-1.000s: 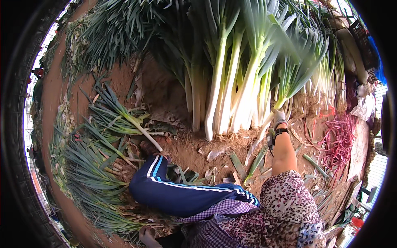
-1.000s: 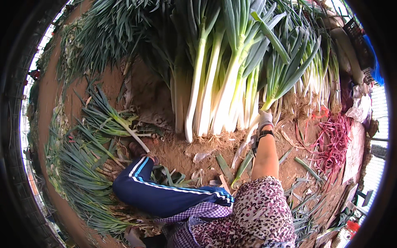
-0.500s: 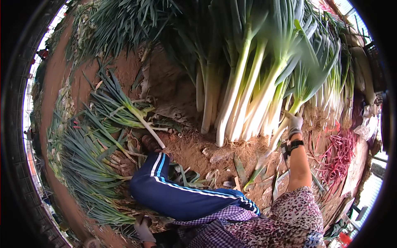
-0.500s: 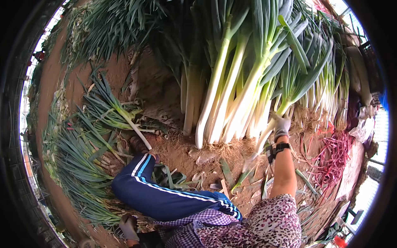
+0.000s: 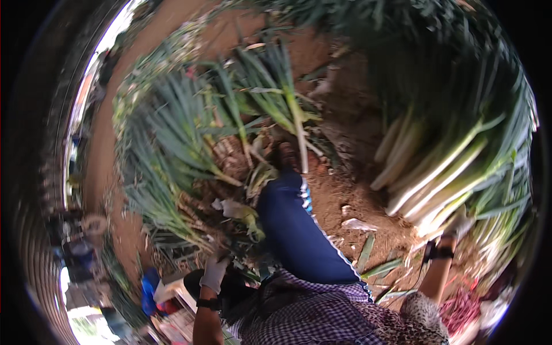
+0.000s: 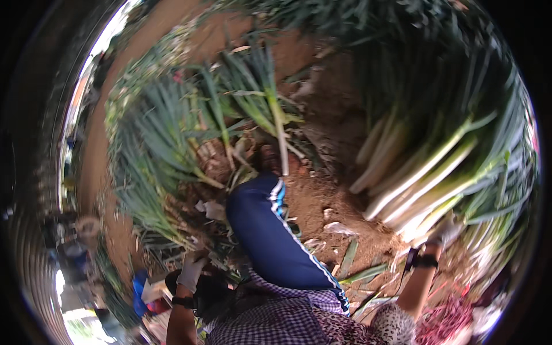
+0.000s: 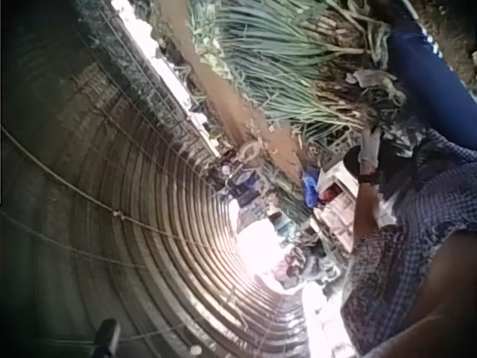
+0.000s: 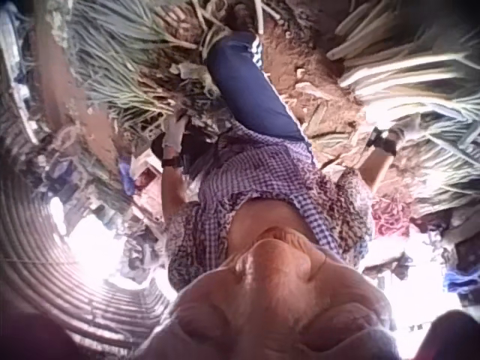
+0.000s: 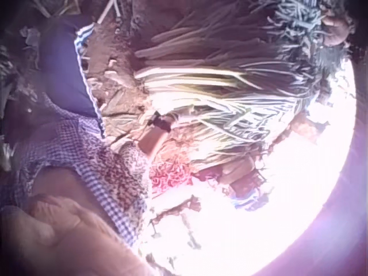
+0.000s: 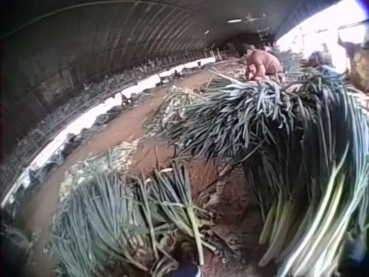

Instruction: The person cleans leeks by hand, peeling away the outer layers and pulling off the roots before placing them onto a metal rack.

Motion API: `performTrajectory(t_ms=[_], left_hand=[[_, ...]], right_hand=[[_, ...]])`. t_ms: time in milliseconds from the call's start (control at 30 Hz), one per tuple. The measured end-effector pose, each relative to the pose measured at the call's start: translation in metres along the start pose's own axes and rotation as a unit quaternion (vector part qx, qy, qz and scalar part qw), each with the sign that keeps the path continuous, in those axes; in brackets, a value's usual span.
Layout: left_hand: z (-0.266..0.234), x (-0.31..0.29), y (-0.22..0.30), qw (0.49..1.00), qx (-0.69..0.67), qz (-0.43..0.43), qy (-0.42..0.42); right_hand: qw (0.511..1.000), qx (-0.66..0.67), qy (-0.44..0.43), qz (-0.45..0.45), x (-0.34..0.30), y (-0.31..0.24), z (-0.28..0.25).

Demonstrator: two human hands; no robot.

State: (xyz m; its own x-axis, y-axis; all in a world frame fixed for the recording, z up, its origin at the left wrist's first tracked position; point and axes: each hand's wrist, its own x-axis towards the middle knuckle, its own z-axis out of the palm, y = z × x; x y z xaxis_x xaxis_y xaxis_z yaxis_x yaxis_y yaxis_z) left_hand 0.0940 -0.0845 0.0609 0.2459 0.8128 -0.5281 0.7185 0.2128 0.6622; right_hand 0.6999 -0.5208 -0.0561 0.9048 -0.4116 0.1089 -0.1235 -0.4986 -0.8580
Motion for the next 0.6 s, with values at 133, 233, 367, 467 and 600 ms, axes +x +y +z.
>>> performTrajectory(t_ms=[133,233,367,467,600], left_hand=[[-0.011,-0.008,0.012,0.992,0.09,0.021,-0.084],[-0.022,-0.001,0.038,0.987,0.045,-0.029,-0.15],[-0.035,0.036,0.014,0.99,-0.071,0.019,-0.122],[-0.045,0.044,-0.016,0.992,-0.013,0.123,0.013],[-0.043,0.034,-0.062,0.977,-0.21,-0.034,0.007]], right_hand=[[0.964,0.122,-0.117,-0.204,-0.087,-0.126,0.012],[0.894,0.213,-0.356,-0.171,-0.143,-0.195,0.072],[0.764,0.135,-0.631,-0.009,-0.225,-0.232,0.195],[0.694,-0.047,-0.709,-0.112,-0.285,-0.231,0.259],[0.697,-0.243,-0.671,-0.073,-0.312,-0.175,0.316]])
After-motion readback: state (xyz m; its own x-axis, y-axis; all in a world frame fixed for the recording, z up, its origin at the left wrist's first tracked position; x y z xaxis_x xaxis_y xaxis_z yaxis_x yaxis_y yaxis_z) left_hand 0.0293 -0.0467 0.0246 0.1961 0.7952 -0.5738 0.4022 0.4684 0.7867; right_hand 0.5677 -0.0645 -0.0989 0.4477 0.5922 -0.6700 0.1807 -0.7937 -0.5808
